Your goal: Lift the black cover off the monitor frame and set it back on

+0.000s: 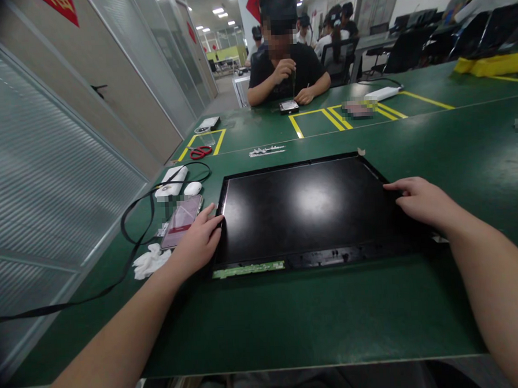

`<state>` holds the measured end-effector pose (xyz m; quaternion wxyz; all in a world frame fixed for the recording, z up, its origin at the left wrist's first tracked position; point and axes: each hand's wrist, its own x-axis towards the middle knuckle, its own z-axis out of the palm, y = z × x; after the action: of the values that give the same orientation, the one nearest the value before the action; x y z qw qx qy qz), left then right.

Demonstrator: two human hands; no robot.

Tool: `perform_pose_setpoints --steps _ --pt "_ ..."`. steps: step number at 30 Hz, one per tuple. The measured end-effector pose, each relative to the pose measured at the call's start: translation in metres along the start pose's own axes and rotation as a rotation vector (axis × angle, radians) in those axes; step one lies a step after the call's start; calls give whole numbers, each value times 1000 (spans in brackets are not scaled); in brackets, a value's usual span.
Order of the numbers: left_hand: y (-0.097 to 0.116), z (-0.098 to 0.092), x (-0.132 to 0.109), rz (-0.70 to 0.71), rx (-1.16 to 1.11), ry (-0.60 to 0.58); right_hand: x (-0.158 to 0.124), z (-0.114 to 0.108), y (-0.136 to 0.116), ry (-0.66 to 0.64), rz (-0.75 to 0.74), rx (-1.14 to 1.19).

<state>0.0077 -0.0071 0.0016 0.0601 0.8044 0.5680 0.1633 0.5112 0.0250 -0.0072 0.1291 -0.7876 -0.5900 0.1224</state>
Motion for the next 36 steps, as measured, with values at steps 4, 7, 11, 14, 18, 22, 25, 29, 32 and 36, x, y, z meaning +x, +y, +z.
perform_pose_setpoints --steps 4,7,11,14,18,22,25,29,32,36 --pt "12 -5 -6 85 38 19 -1 -1 -2 -9 -4 -4" --pt "19 -10 -10 147 34 -166 -1 -1 -1 17 -27 -14" --pt "20 -18 -14 310 44 -360 -1 0 2 23 -25 -15" --pt "22 -23 -17 359 41 -409 0 1 4 45 -33 -19" --pt "27 -24 -20 358 -14 -461 1 3 5 35 -40 -35" --pt "29 -22 -21 342 -35 -424 2 3 6 27 -37 -48" --pt "29 -22 -21 335 -30 -422 3 1 6 15 -55 -55" --pt "30 -24 -21 345 24 -443 2 -2 4 -5 -36 -53" --pt "32 -25 -20 357 45 -444 0 -3 0 -24 2 -44" --pt "32 -25 -20 367 47 -438 -2 -2 -1 -3 -7 -22"
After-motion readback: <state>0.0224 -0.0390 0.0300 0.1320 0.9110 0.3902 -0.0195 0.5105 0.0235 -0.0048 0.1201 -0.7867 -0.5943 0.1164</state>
